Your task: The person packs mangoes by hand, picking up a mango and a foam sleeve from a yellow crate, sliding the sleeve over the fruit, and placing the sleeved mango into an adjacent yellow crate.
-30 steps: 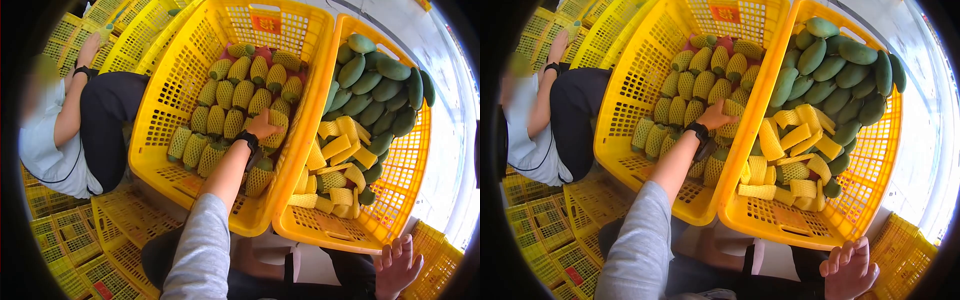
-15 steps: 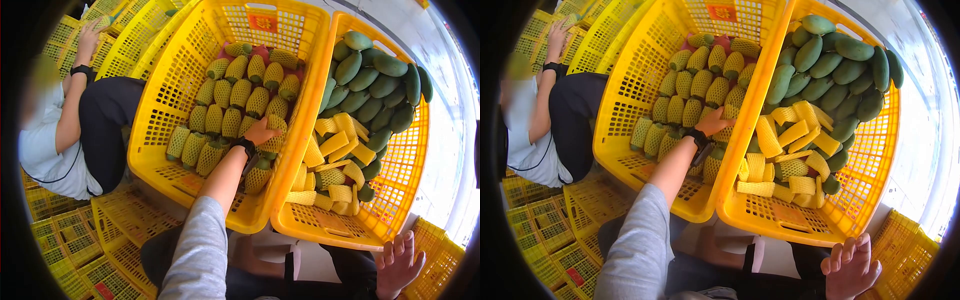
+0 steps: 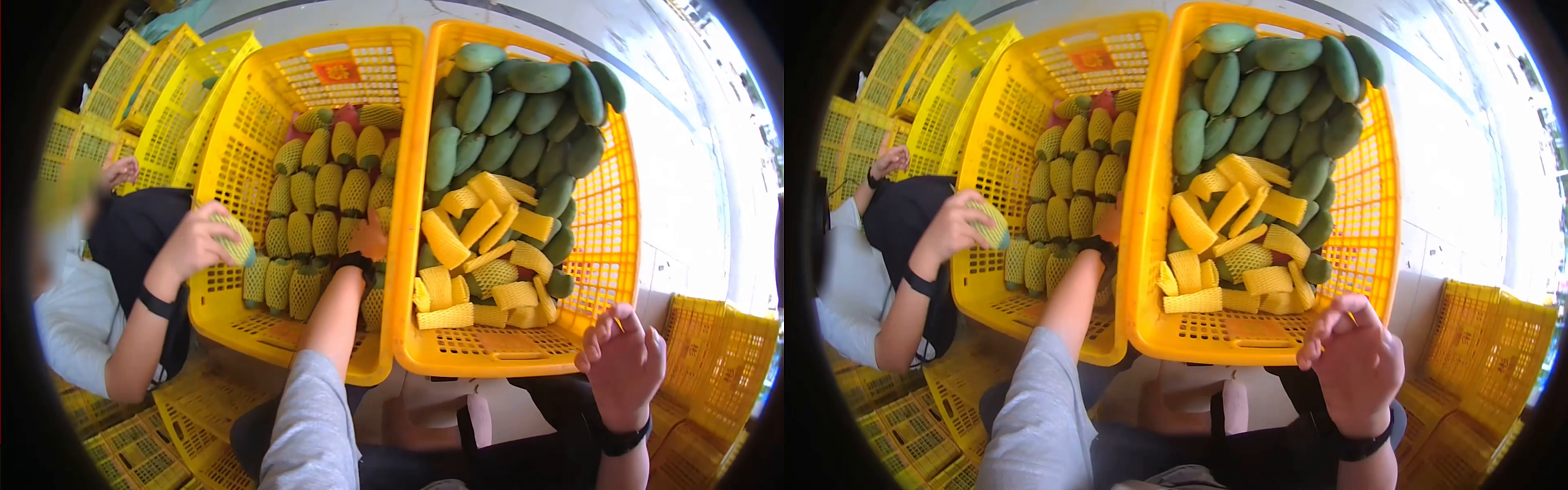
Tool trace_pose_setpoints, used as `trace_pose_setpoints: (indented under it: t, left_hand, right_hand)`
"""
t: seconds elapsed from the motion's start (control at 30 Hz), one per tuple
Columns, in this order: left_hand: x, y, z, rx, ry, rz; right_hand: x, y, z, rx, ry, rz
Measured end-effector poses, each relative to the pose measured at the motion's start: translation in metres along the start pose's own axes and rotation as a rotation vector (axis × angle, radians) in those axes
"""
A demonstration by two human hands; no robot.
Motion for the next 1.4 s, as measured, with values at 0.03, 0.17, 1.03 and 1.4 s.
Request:
trace_pose_setpoints:
  t: [0.03, 0.17, 1.03, 1.4]
  left_hand:
    - [-0.017, 0.019, 0.033, -0.037, 0.168, -0.118]
    - [-0.031, 0.02, 0.07, -0.134, 0.454, -0.225]
    - [0.146, -0.057, -0.366, -0.148, 0.92, -0.747]
    - [0.13, -0.053, -0.358, 0.013, 0.804, -0.727]
  right_hand:
    - [-0.003, -0.003, 0.002, -0.013, -0.004, 0.023]
    - [-0.022, -0.016, 0.004, -0.015, -0.068, 0.037]
    - [0.049, -0.009, 0.087, -0.33, 0.302, -1.156]
    - [0.163, -0.216, 0.194, -0.989, 0.327, -2.555]
Point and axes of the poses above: each hand's wrist, its own z-axis towards the middle knuckle, its own y-axis out of the palm, x = y × z, the point moved 7 cm from there along z, towards the middle knuckle, and after that the axes turned 8 degrees about -y, right-handed, at the moved point
